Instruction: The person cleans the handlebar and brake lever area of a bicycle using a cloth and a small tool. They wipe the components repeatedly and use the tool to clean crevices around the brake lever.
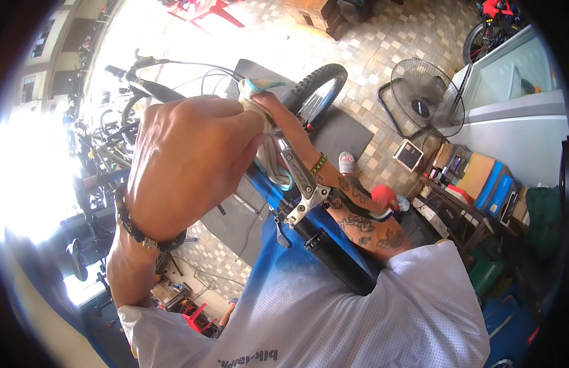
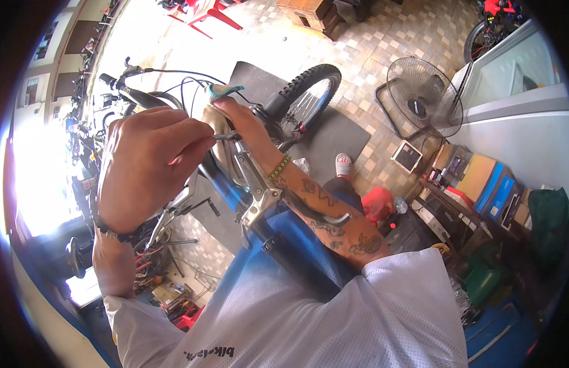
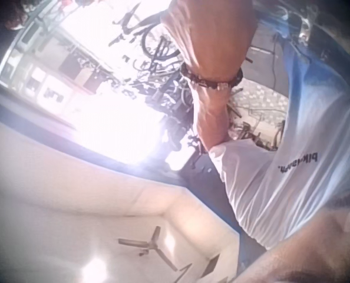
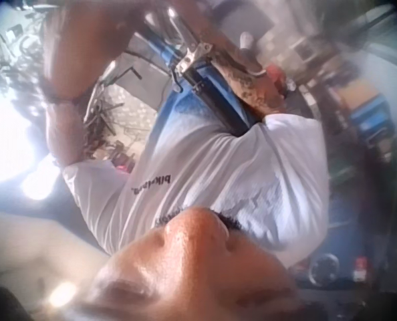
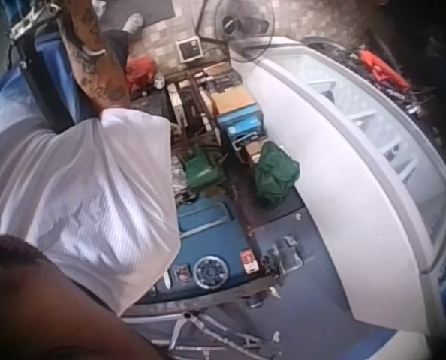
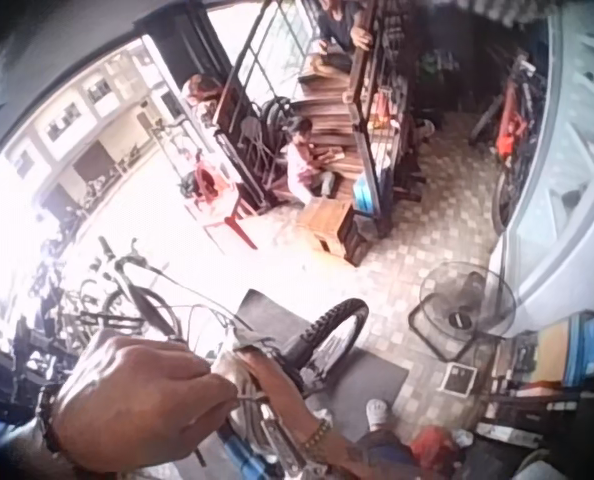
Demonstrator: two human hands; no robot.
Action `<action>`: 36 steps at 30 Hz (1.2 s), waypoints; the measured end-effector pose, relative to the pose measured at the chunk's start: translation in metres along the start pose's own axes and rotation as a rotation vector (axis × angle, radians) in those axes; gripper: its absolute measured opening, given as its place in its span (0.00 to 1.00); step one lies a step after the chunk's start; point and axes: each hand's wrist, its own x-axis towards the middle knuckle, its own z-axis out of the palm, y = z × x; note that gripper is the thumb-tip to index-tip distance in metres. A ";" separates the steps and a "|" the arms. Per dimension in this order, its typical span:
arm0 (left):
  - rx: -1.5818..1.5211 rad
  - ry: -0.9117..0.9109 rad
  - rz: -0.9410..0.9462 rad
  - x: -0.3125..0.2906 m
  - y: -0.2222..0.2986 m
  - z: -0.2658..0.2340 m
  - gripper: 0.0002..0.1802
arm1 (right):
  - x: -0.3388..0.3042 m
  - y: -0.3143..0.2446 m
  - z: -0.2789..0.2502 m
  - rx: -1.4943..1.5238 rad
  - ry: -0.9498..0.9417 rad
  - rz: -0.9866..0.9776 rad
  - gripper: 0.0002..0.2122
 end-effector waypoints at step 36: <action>0.098 -0.091 0.045 0.012 -0.002 -0.003 0.04 | 0.003 -0.007 0.007 -0.050 -0.025 -0.079 0.17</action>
